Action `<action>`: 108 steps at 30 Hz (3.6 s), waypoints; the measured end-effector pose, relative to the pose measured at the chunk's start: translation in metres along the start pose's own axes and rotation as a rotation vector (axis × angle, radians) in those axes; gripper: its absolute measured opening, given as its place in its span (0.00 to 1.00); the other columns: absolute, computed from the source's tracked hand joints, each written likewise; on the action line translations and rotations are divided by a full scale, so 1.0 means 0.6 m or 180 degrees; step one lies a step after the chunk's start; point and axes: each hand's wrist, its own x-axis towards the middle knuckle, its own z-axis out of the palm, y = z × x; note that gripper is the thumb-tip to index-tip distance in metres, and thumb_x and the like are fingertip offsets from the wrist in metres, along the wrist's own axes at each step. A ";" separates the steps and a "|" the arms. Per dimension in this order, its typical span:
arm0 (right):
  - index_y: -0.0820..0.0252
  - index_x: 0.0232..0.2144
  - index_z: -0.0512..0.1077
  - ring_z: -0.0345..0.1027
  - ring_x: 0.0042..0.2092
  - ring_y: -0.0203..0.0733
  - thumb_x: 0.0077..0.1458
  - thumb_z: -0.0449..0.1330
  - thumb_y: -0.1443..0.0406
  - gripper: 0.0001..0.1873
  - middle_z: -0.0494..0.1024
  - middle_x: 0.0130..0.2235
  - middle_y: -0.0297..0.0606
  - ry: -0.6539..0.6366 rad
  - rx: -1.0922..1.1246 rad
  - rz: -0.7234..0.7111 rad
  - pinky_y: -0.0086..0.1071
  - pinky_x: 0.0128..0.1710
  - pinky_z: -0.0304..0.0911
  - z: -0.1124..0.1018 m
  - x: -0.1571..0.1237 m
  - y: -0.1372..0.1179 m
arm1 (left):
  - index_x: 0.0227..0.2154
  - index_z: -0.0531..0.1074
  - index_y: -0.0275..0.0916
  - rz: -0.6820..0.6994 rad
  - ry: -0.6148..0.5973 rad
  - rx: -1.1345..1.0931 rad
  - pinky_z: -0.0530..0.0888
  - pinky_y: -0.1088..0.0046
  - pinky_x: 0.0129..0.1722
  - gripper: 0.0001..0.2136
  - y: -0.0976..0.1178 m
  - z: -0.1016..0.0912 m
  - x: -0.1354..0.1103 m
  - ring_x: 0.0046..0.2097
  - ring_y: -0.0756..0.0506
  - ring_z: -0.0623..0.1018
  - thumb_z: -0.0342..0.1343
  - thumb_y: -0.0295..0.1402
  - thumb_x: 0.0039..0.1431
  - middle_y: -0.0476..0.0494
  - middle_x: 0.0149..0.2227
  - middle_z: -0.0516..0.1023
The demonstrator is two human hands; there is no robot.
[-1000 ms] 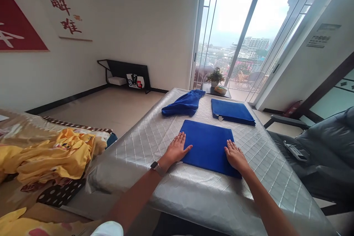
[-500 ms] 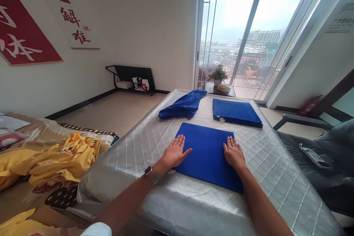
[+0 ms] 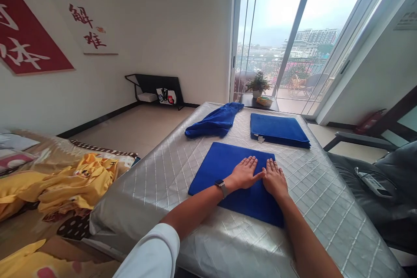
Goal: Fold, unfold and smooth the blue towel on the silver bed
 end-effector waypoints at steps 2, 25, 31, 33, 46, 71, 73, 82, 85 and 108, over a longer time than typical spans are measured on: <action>0.70 0.72 0.46 0.36 0.74 0.45 0.69 0.34 0.58 0.35 0.45 0.74 0.44 -0.0018 0.0042 0.0018 0.43 0.71 0.35 0.000 0.003 -0.003 | 0.72 0.48 0.32 -0.0166 -0.0003 0.0024 0.48 0.59 0.72 0.38 -0.035 -0.009 -0.017 0.74 0.41 0.48 0.26 0.56 0.70 0.36 0.73 0.49; 0.70 0.72 0.48 0.36 0.74 0.44 0.69 0.33 0.57 0.35 0.47 0.74 0.44 -0.0135 0.0034 0.0111 0.43 0.71 0.36 -0.041 0.059 -0.008 | 0.71 0.49 0.27 -0.1465 0.0280 0.0193 0.49 0.54 0.72 0.44 -0.224 -0.051 -0.089 0.73 0.35 0.49 0.24 0.60 0.67 0.32 0.73 0.51; 0.70 0.72 0.46 0.35 0.74 0.42 0.70 0.33 0.57 0.35 0.45 0.74 0.42 -0.0024 0.0108 0.0119 0.40 0.71 0.34 -0.005 0.076 0.002 | 0.70 0.49 0.22 -0.1450 0.0233 0.0258 0.48 0.59 0.72 0.45 -0.234 -0.050 -0.091 0.73 0.37 0.49 0.23 0.59 0.68 0.28 0.73 0.47; 0.70 0.72 0.47 0.35 0.74 0.42 0.70 0.33 0.57 0.35 0.45 0.74 0.42 -0.0007 0.0130 0.0096 0.40 0.71 0.34 -0.001 0.076 0.005 | 0.70 0.49 0.25 -0.1502 0.0264 0.0289 0.48 0.58 0.72 0.44 -0.240 -0.049 -0.091 0.73 0.38 0.49 0.24 0.59 0.68 0.30 0.73 0.48; 0.71 0.72 0.47 0.35 0.74 0.43 0.70 0.34 0.58 0.35 0.46 0.74 0.42 -0.0025 0.0332 0.0119 0.40 0.71 0.32 -0.012 0.070 -0.005 | 0.70 0.52 0.24 -0.1156 0.0257 0.0481 0.49 0.60 0.71 0.41 -0.173 -0.068 -0.062 0.73 0.38 0.51 0.26 0.56 0.70 0.29 0.72 0.52; 0.70 0.72 0.46 0.34 0.74 0.43 0.69 0.33 0.58 0.35 0.44 0.74 0.42 -0.0065 0.0249 0.0086 0.41 0.71 0.33 -0.009 0.073 0.001 | 0.71 0.51 0.30 -0.1457 0.0271 0.0266 0.48 0.57 0.71 0.40 -0.241 -0.050 -0.038 0.73 0.38 0.51 0.27 0.57 0.70 0.33 0.72 0.52; 0.70 0.72 0.45 0.33 0.74 0.43 0.69 0.33 0.58 0.35 0.44 0.74 0.42 -0.0081 0.0232 0.0092 0.41 0.71 0.33 -0.009 0.074 0.001 | 0.71 0.51 0.28 -0.1574 0.0324 0.0277 0.49 0.57 0.71 0.40 -0.262 -0.054 -0.052 0.73 0.38 0.51 0.27 0.58 0.70 0.32 0.72 0.51; 0.69 0.73 0.45 0.33 0.74 0.43 0.69 0.33 0.57 0.35 0.43 0.75 0.39 -0.0086 0.0156 0.0130 0.41 0.71 0.32 -0.001 0.080 0.007 | 0.70 0.53 0.25 -0.1604 0.0481 0.0224 0.49 0.58 0.71 0.41 -0.269 -0.044 -0.053 0.73 0.38 0.51 0.27 0.57 0.69 0.30 0.72 0.51; 0.68 0.73 0.44 0.32 0.74 0.42 0.69 0.33 0.57 0.35 0.42 0.75 0.38 -0.0097 0.0139 0.0164 0.40 0.71 0.32 0.001 0.082 0.008 | 0.70 0.53 0.26 -0.1613 0.0491 0.0258 0.49 0.59 0.71 0.41 -0.268 -0.044 -0.051 0.73 0.38 0.52 0.26 0.57 0.70 0.31 0.72 0.52; 0.71 0.72 0.46 0.34 0.74 0.44 0.70 0.34 0.59 0.35 0.45 0.74 0.42 -0.0019 -0.0052 0.0114 0.41 0.71 0.34 0.001 0.031 -0.009 | 0.70 0.52 0.23 -0.1702 0.0451 0.0460 0.50 0.57 0.71 0.40 -0.255 -0.065 -0.058 0.73 0.37 0.51 0.29 0.55 0.71 0.28 0.72 0.49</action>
